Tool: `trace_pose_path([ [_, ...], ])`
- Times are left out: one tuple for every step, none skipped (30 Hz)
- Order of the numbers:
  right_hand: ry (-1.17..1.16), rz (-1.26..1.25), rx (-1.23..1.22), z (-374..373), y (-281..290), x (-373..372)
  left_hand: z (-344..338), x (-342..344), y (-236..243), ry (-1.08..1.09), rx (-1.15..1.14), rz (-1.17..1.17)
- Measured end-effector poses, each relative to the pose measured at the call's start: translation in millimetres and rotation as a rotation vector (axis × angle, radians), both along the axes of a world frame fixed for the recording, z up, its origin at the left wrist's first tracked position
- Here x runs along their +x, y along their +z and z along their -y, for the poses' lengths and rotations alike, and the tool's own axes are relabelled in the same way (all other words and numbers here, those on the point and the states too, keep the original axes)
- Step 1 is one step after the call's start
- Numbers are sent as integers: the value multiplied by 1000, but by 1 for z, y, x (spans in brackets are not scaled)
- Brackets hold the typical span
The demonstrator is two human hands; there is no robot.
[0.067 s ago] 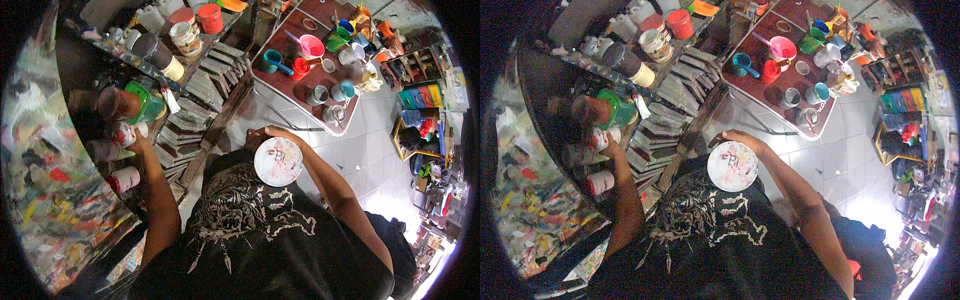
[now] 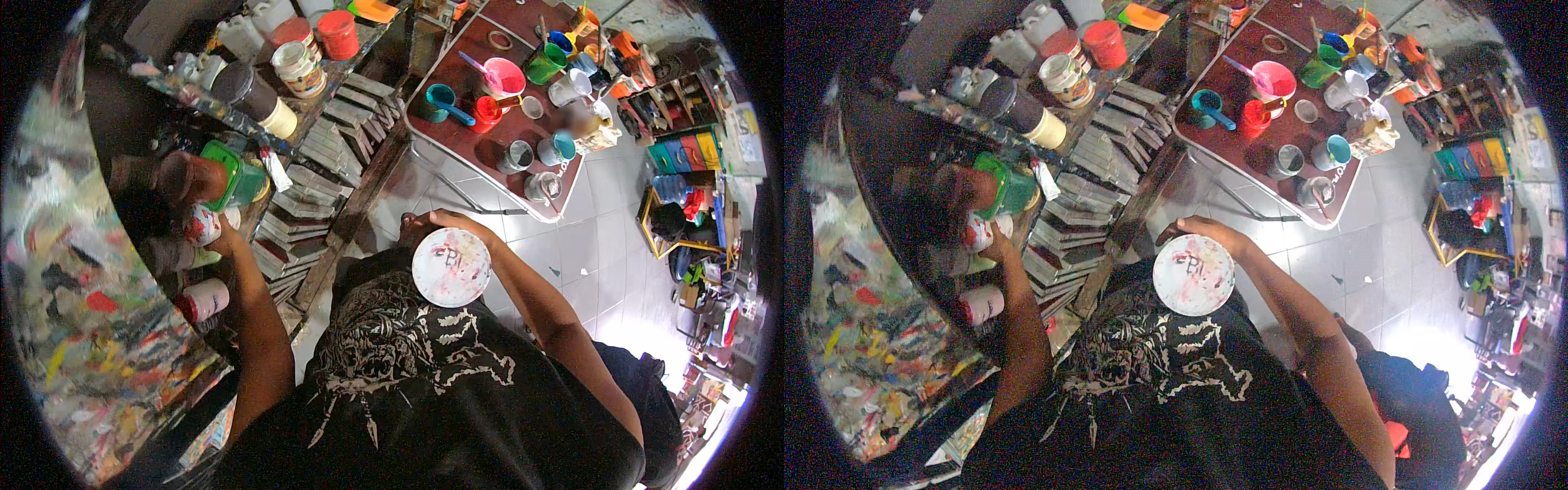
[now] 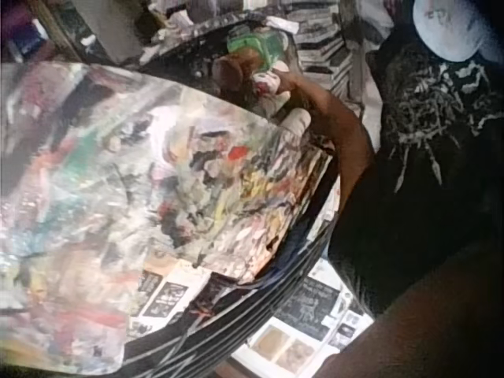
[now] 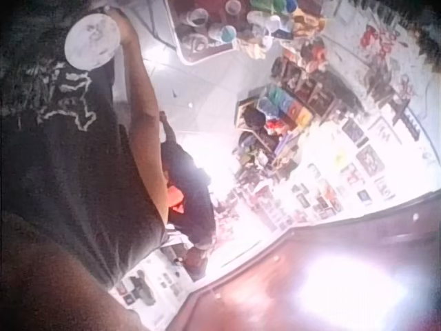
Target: The person holds a bucket and uses a blue plastic stirrer to mix dark ink, then walks across a workshop to a screen printing station where they continue stirring the ink.
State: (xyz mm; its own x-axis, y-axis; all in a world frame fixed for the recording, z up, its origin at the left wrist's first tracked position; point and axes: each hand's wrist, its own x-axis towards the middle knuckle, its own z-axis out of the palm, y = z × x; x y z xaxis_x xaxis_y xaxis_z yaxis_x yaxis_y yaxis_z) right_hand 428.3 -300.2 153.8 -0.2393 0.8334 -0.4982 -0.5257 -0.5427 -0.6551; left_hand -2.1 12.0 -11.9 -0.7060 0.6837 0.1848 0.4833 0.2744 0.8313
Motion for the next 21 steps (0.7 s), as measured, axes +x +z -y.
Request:
trace_pose_path([
  [30,34,33,1,3,2,-5,-1,-5,7,21,-16],
  [49,68,31,2,7,7,-12,-1,-8,27,12,-38],
  [68,26,74,3,8,11,-15,-1,-12,57,-31,-39],
  [71,97,6,3,8,12,-10,-6,-16,-65,46,49],
  [46,58,2,1,7,11,-14,-11,-16,-118,84,52],
  [21,34,-40,0,5,11,-18,-14,-20,-186,153,33],
  [-5,27,-130,1,5,12,-18,-18,-24,-214,163,-8],
  [-12,61,-214,4,7,16,-18,-22,-28,-166,38,-32],
  [0,21,-105,5,9,19,-14,-26,-29,-283,96,9],
  [9,8,-73,5,11,22,-10,-28,-28,-394,141,62],
  [14,-51,4,4,10,23,-11,-29,-26,-468,140,153],
  [-6,-62,-34,2,8,23,9,-23,-27,-458,119,304],
  [-8,-44,-39,-1,4,23,27,-15,-26,-404,49,411],
  [-8,-78,-11,-4,-2,24,41,-10,-20,-398,41,508],
  [-3,-115,-2,-7,-9,26,58,3,-16,-368,-86,415],
  [-41,-153,-37,-8,-16,26,75,19,-9,-454,-163,495],
  [-75,-191,-89,-9,-24,26,91,38,2,-529,-254,582],
  [-108,-263,-139,-10,-33,27,117,64,14,-668,-356,688],
  [-121,-272,-184,-12,-44,28,145,95,28,-902,-423,720],
  [-131,-313,-226,-15,-56,29,168,127,44,-1129,-430,780],
  [-136,-368,-274,-18,-68,31,186,155,62,-1378,-423,692],
])
